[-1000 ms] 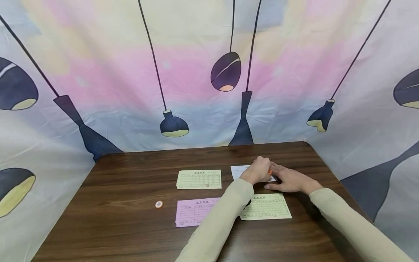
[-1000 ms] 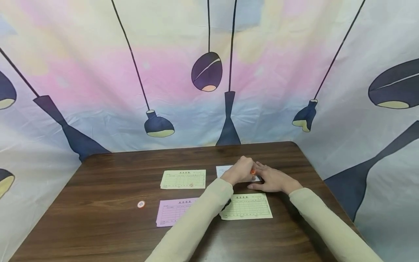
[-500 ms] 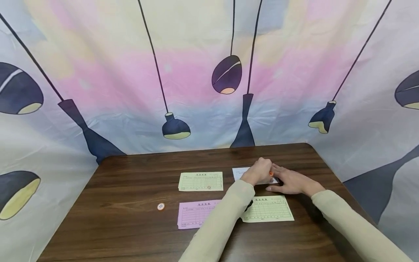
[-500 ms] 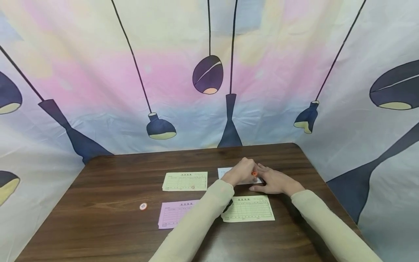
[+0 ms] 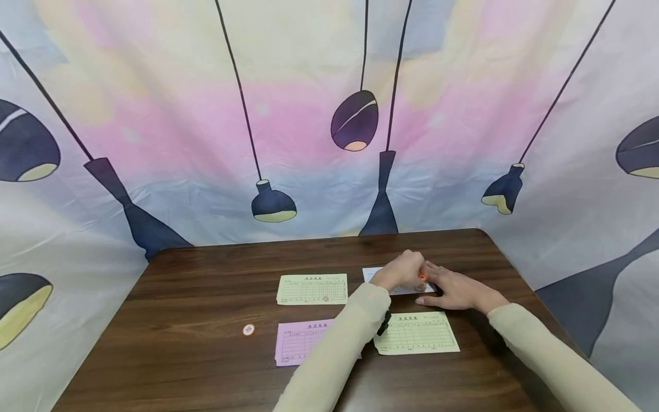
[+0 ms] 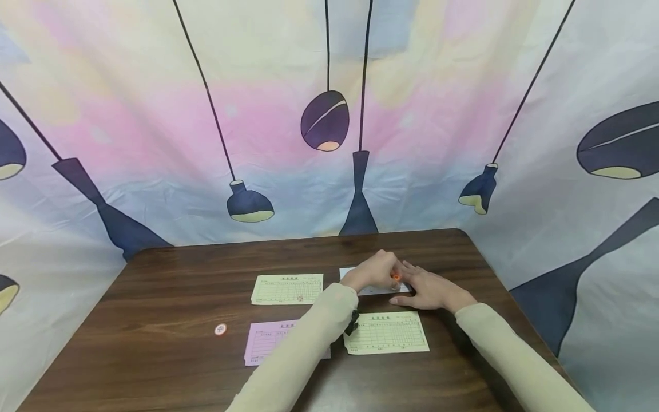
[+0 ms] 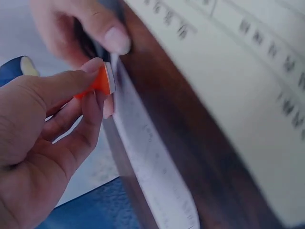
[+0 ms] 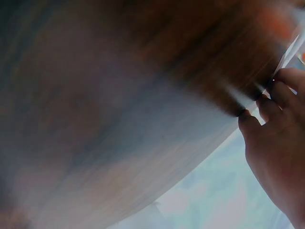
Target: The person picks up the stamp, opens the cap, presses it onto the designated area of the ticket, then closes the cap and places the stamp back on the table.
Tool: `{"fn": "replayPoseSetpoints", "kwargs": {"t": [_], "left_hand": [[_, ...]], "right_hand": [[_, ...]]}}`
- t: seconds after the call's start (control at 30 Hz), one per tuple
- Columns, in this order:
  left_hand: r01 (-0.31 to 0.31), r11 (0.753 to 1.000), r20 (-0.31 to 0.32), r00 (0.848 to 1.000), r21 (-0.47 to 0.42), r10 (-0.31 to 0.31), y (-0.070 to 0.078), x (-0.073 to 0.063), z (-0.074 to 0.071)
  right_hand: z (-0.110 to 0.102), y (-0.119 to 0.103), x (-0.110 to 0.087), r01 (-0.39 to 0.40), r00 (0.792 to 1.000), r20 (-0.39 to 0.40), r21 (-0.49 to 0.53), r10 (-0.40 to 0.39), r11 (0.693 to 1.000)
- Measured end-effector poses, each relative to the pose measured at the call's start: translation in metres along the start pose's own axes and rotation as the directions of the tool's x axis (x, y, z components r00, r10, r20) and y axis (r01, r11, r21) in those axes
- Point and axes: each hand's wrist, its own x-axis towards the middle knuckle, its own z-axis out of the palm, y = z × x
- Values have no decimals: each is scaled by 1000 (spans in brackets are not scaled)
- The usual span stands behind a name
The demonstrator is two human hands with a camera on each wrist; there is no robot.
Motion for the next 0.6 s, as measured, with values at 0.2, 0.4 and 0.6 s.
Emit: {"fn": "replayPoseSetpoints", "kwargs": {"t": [0.2,0.4,0.6], "left_hand": [[-76,997,-41,996,-17,75,-3,-9,-19],[-97,995,-76,992,5,97,-5,-20,-33],[-107,994,-77,991,13,107,-4,-37,-43]], "right_hand": [[-4,-4,0,4,1000,-7,17,-4,1000],[-3,-5,-1,-27,1000,14,21,27,999],[1,-3,-2,-48,999,13,54,48,997]]}}
